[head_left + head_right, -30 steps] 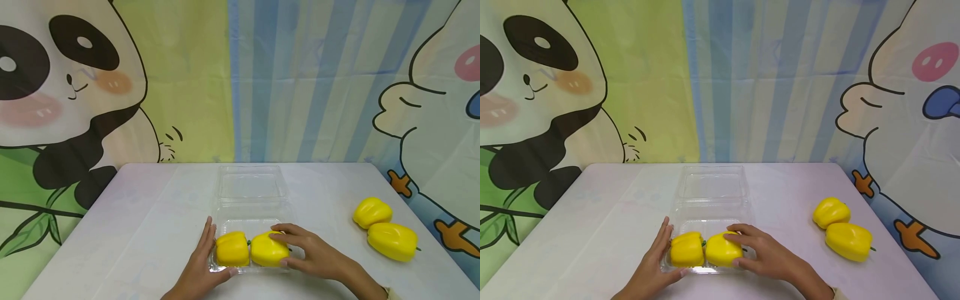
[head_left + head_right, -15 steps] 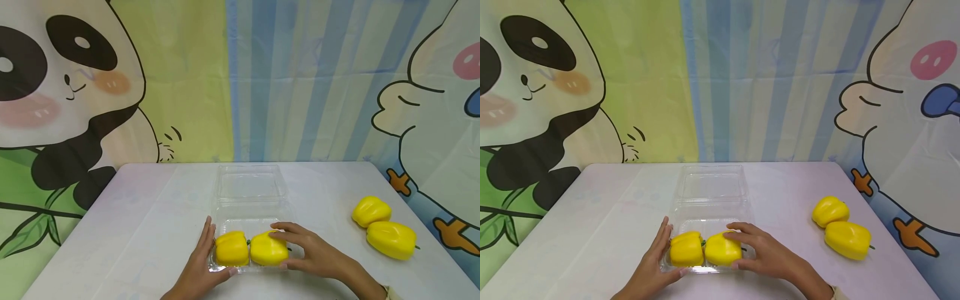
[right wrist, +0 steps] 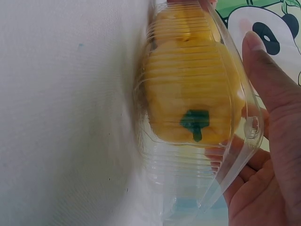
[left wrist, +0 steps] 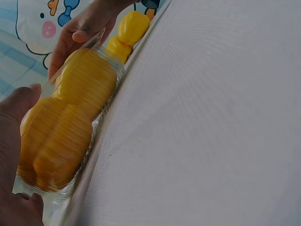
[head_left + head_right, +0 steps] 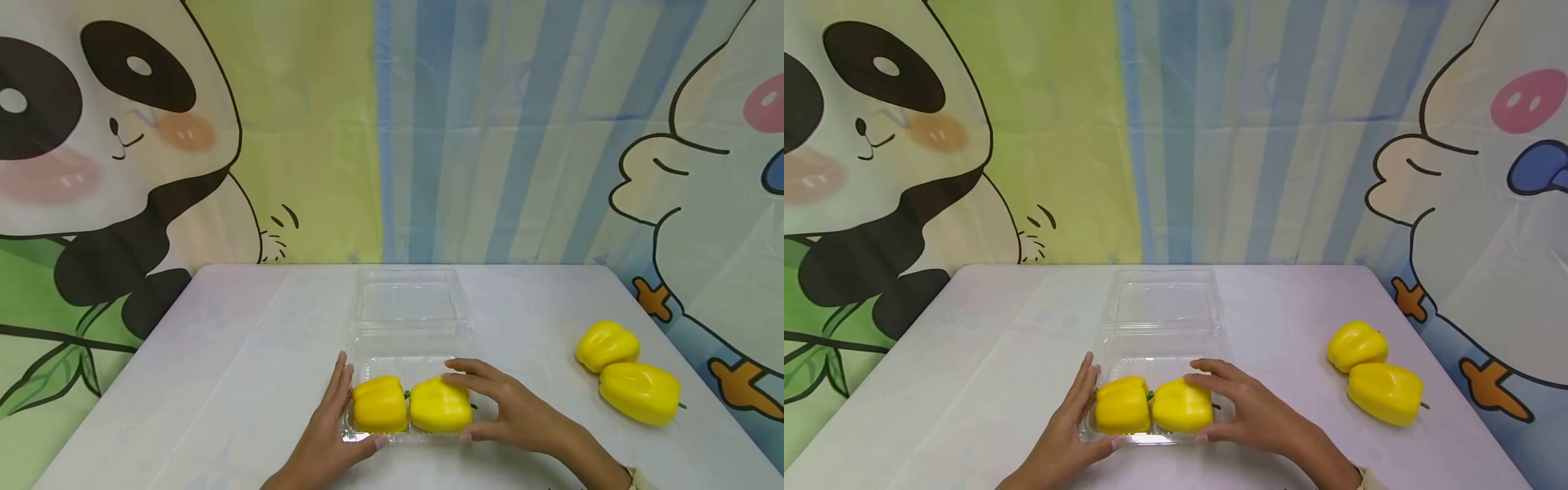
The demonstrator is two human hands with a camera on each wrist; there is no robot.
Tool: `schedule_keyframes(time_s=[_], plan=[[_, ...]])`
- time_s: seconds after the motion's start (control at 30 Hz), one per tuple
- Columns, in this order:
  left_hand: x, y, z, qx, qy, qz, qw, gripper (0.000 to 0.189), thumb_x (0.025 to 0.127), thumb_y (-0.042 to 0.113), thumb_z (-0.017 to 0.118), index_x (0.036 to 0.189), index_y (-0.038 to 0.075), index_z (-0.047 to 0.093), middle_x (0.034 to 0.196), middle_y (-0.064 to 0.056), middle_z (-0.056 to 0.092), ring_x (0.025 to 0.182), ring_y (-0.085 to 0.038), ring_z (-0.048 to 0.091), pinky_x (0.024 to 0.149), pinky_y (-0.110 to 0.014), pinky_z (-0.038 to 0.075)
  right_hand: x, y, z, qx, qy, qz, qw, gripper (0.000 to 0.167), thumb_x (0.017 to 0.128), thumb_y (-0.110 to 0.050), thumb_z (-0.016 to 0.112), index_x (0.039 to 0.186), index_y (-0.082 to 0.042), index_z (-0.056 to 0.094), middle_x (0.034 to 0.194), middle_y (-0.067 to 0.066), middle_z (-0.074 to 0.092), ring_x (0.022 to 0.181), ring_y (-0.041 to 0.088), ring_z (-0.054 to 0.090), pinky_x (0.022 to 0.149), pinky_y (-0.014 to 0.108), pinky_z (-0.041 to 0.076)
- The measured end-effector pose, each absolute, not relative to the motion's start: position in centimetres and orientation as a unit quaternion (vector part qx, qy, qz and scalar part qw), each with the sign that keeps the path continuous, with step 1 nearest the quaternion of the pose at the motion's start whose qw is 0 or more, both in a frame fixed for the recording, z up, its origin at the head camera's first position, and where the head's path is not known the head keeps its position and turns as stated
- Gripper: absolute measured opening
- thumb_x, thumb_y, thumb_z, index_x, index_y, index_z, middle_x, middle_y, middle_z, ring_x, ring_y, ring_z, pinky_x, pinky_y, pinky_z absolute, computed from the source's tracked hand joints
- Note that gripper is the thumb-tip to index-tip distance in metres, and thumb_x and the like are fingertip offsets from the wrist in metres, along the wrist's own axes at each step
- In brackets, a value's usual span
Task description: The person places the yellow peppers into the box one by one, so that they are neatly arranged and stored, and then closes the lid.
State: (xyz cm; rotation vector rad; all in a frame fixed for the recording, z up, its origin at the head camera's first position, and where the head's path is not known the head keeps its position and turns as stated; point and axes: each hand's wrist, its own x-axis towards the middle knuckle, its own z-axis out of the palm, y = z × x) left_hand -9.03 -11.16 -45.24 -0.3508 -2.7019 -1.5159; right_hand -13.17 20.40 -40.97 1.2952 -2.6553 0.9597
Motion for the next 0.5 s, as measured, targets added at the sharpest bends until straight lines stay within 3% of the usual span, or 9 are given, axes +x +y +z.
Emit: schedule_keyframes(time_s=[0.5], plan=[[-9.14, -11.34, -45.24, -0.116, -0.860, -0.496, 0.010, 0.122, 0.070, 0.051, 0.083, 0.158, 0.015, 0.007, 0.162, -0.003, 0.004, 0.140, -0.028, 0.028, 0.107, -0.046, 0.030, -13.41, 20.50, -40.95, 0.416, -0.844, 0.339, 0.003, 0.062, 0.086, -0.035, 0.074, 0.142, -0.021, 0.051, 0.147, 0.004, 0.043, 0.127, 0.025, 0.048, 0.099, 0.040, 0.047]])
